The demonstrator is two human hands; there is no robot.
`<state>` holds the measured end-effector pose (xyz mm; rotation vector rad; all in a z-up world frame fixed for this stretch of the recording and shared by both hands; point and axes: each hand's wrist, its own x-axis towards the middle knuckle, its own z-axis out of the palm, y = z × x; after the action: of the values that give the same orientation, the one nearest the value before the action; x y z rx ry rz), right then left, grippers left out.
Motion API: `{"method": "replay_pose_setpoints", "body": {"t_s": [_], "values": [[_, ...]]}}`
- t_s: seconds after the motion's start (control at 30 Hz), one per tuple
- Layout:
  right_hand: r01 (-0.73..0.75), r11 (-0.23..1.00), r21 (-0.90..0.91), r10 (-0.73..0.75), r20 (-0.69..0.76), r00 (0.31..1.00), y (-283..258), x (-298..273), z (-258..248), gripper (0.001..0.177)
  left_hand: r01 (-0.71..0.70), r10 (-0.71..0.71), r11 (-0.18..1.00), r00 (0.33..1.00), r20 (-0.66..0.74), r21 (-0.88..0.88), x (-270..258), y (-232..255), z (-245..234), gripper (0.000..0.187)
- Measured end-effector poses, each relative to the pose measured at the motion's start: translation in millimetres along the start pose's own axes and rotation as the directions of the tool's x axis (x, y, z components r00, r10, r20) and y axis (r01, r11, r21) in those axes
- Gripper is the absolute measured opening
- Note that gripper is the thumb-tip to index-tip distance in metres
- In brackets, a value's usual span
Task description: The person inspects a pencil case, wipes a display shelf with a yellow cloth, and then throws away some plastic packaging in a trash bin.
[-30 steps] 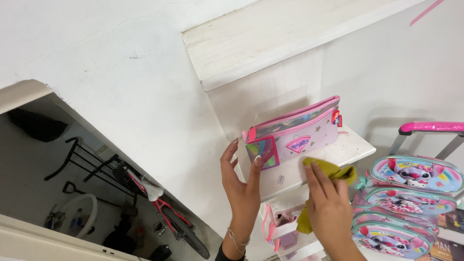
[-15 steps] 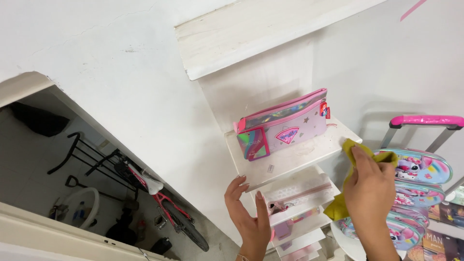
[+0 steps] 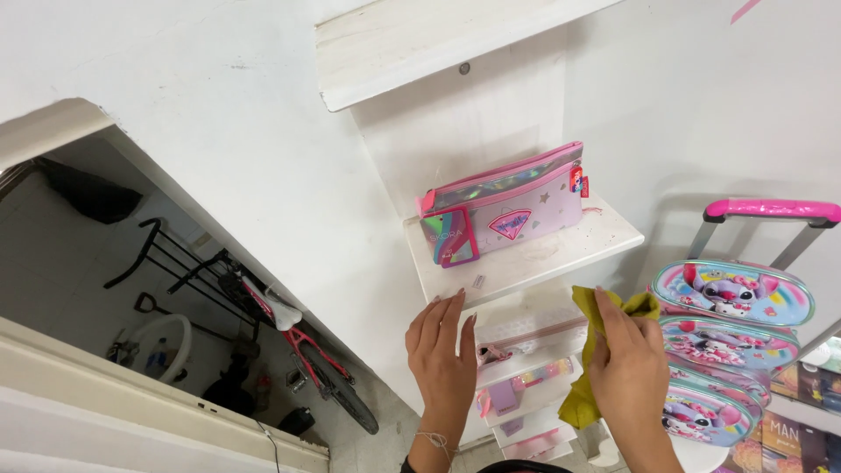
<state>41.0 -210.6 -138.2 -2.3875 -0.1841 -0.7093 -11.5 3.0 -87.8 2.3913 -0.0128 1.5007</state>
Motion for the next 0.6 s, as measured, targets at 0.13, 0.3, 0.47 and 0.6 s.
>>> {"method": "replay_pose_setpoints", "body": {"t_s": [0.13, 0.3, 0.47, 0.6], "values": [[0.149, 0.988, -0.044, -0.145, 0.082, 0.986, -20, 26, -10, 0.08, -0.132, 0.132, 0.991, 0.985, -0.114, 0.009, 11, -10, 5, 0.032], [0.182, 0.981, -0.065, -0.172, 0.135, 0.976, -25, 33, 7, 0.081, -0.137, 0.145, 0.988, 0.983, -0.111, 0.069, 12, -13, 3, 0.026], [0.12, 0.99, -0.075, -0.103, 0.205, 0.973, -24, 29, 15, 0.082, -0.11, 0.122, 0.987, 0.987, -0.1, 0.117, 8, -14, 6, 0.022], [0.138, 0.984, -0.11, -0.114, 0.199, 0.973, -21, 27, 17, 0.088, -0.113, 0.122, 0.99, 0.984, -0.127, 0.082, 5, -11, 9, 0.021]]}}
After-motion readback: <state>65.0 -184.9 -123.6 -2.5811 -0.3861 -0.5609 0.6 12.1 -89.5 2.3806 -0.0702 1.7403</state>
